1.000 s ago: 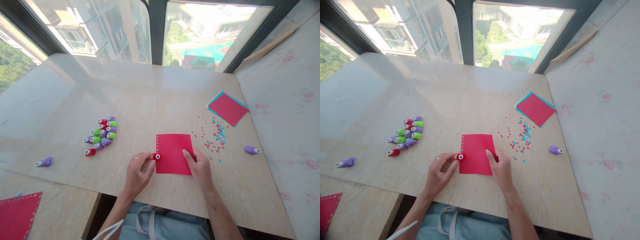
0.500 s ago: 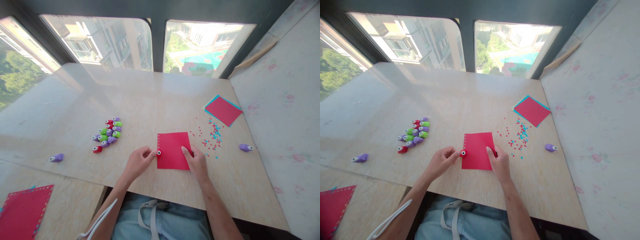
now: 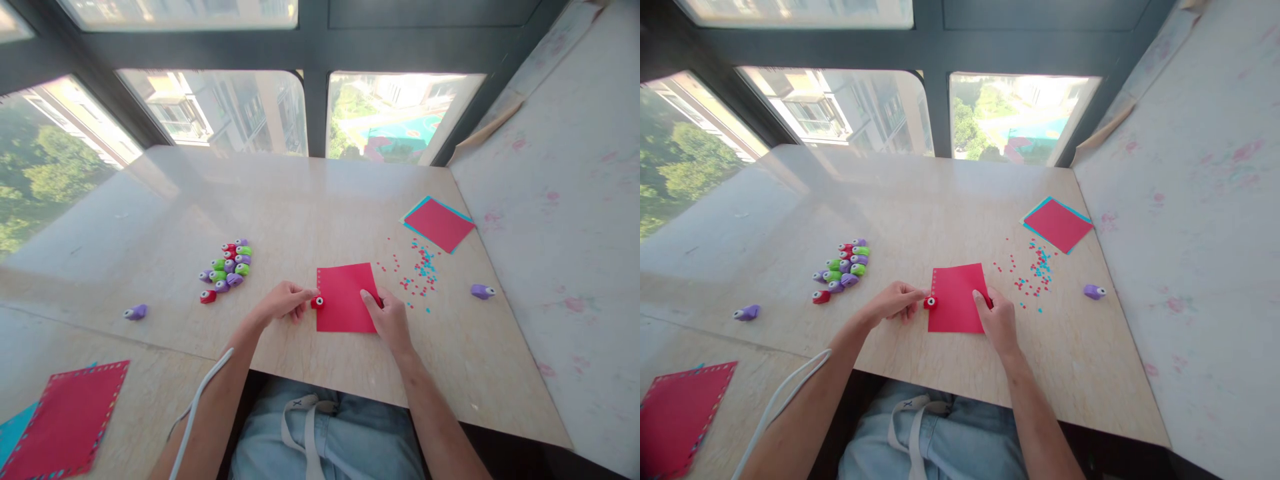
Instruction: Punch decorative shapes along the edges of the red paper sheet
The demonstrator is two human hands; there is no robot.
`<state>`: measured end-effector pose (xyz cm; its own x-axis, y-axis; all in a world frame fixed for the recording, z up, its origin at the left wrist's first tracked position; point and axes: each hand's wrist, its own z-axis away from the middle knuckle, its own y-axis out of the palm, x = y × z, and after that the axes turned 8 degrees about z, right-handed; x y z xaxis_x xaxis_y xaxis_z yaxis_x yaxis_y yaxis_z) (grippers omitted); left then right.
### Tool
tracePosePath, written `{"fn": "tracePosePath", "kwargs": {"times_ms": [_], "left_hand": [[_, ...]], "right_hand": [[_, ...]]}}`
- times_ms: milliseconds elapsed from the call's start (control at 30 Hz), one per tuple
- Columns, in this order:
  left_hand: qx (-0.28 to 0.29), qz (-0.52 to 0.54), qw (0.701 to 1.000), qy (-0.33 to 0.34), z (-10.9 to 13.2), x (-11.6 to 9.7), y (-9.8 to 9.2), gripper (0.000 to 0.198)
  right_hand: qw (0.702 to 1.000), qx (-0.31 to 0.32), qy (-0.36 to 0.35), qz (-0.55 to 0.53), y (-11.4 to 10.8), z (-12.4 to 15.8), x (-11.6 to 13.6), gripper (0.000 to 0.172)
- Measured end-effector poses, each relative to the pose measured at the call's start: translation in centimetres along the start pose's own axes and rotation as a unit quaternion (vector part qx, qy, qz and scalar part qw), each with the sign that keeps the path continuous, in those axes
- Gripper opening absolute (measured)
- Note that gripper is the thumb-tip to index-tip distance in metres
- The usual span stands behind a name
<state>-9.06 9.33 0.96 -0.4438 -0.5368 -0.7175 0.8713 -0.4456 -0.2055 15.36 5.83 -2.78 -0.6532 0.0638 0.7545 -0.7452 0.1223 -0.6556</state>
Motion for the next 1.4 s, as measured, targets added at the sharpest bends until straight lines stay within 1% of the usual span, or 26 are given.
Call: {"fn": "tracePosePath", "kwargs": {"times_ms": [133, 300, 467, 700, 800, 1000, 1400], "left_hand": [[0.009, -0.036, 0.999, -0.016, 0.1, -0.4, -0.1, 0.059], [0.005, -0.025, 1.000, -0.017, -0.1, 0.1, 0.0, 0.061], [0.009, -0.015, 1.000, -0.010, -0.4, 0.6, -0.2, 0.063], [0.005, -0.007, 1.000, -0.009, -0.3, 0.5, 0.0, 0.061], [0.002, -0.007, 1.000, -0.015, 0.0, 0.1, 0.1, 0.057], [-0.022, 0.001, 1.000, -0.015, 0.1, -0.2, 0.5, 0.052], [-0.017, 0.007, 1.000, 0.001, -0.3, 0.4, 0.7, 0.051]], "right_hand": [[1.000, -0.006, -0.010, -0.001, 0.0, 0.0, 0.1, 0.032], [1.000, -0.021, -0.015, 0.018, 0.1, 0.0, 0.1, 0.034], [1.000, -0.023, -0.008, 0.013, 0.2, 0.0, 0.1, 0.033], [0.999, -0.035, -0.015, 0.023, 0.3, 0.0, 0.2, 0.035], [0.999, -0.029, -0.014, 0.023, 0.3, 0.0, 0.2, 0.034], [1.000, -0.007, -0.001, 0.012, 0.2, 0.1, 0.1, 0.033], [1.000, -0.009, -0.002, 0.020, 0.1, 0.1, 0.4, 0.035]]}}
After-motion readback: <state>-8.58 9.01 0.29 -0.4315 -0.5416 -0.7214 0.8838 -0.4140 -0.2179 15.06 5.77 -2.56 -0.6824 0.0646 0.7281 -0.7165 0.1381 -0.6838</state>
